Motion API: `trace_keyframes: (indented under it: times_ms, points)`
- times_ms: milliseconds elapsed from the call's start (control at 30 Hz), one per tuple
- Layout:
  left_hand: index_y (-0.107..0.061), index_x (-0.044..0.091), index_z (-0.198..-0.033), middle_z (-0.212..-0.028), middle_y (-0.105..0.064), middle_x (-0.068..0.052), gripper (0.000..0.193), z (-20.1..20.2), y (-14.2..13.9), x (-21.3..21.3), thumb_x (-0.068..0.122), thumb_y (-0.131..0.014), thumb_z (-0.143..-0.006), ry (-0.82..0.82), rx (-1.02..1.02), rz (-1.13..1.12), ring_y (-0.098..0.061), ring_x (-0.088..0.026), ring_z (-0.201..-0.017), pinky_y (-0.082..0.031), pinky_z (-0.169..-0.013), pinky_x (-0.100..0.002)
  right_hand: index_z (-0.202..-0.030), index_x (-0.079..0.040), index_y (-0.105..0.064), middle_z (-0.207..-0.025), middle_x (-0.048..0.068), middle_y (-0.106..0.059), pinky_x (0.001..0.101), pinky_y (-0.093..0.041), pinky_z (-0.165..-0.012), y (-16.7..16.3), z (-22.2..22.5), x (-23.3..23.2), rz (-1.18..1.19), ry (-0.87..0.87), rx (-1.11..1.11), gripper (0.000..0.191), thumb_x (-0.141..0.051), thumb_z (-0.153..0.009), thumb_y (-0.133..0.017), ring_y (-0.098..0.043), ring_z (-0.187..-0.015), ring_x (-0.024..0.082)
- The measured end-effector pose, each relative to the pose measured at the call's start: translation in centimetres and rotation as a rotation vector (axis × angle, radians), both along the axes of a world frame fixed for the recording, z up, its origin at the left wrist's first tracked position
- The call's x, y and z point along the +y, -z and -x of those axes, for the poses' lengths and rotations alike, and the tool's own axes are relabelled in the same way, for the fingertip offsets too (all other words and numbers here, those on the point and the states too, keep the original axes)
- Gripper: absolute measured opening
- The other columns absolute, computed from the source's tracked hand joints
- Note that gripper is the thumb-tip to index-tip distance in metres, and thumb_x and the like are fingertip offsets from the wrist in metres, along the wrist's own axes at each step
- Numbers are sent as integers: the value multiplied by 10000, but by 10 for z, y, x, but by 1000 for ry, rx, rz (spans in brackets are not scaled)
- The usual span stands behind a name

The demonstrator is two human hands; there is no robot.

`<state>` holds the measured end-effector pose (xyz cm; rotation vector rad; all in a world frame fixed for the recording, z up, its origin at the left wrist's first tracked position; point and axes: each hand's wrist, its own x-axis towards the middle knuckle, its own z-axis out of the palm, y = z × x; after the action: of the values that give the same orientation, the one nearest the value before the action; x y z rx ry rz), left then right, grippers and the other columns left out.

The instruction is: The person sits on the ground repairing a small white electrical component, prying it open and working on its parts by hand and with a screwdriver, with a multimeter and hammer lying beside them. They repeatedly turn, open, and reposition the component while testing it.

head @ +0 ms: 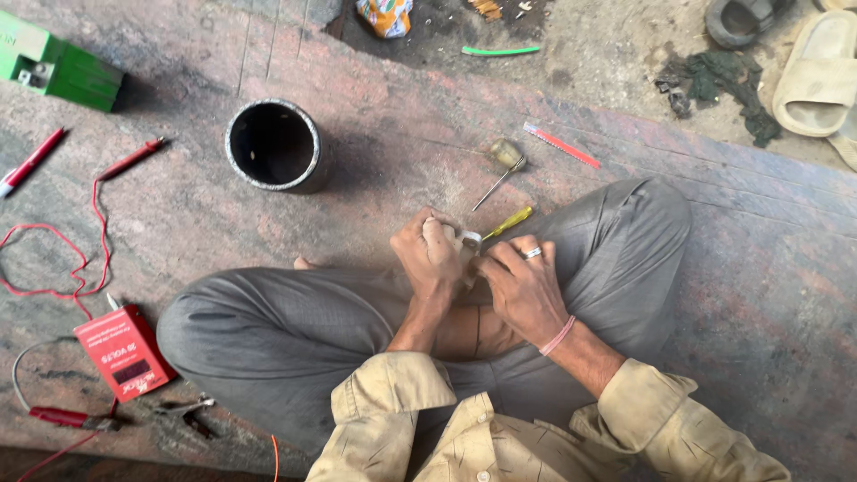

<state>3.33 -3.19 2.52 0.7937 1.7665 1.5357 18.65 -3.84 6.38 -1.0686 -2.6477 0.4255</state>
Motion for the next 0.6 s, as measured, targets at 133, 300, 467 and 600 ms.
trace_keyframes:
  times_ms: [133, 300, 467, 600]
  points:
    - [-691, -41, -732, -603, -665, -129, 366, 1, 1, 1, 155, -416, -872, 7, 50, -5, -645, -203, -532, -513, -533, -350, -1048, -118, -718, -990, -13, -586, 443, -362, -857, 1, -1, 0, 32, -1, 32, 199, -100, -865, -642, -522, -992, 228]
    - [-672, -38, -713, -583, -650, -118, 351, 0, -1, 2, 145, -416, -868, 8, -6, 12, -627, -197, -515, -499, -504, -346, -982, -122, -715, -970, 7, -591, 457, -361, -837, 4, -2, 1, -20, -27, -57, 169, -106, -826, -654, -518, -988, 248]
    - [-681, -43, -736, -586, -635, -109, 366, 0, -3, 1, 138, -408, -898, -9, 34, -10, -611, -181, -525, -494, -526, -344, -1061, -95, -717, -1002, -14, -593, 447, -360, -851, 5, -1, 0, -56, -15, 43, 190, -114, -880, -664, -511, -1005, 227]
    - [-668, -52, -725, -579, -640, -124, 354, -1, -4, 2, 135, -412, -881, 0, -59, 28, -616, -185, -521, -492, -505, -353, -983, -126, -712, -972, -14, -599, 452, -365, -839, 5, -1, -1, -58, -19, -25, 156, -96, -837, -668, -525, -996, 239]
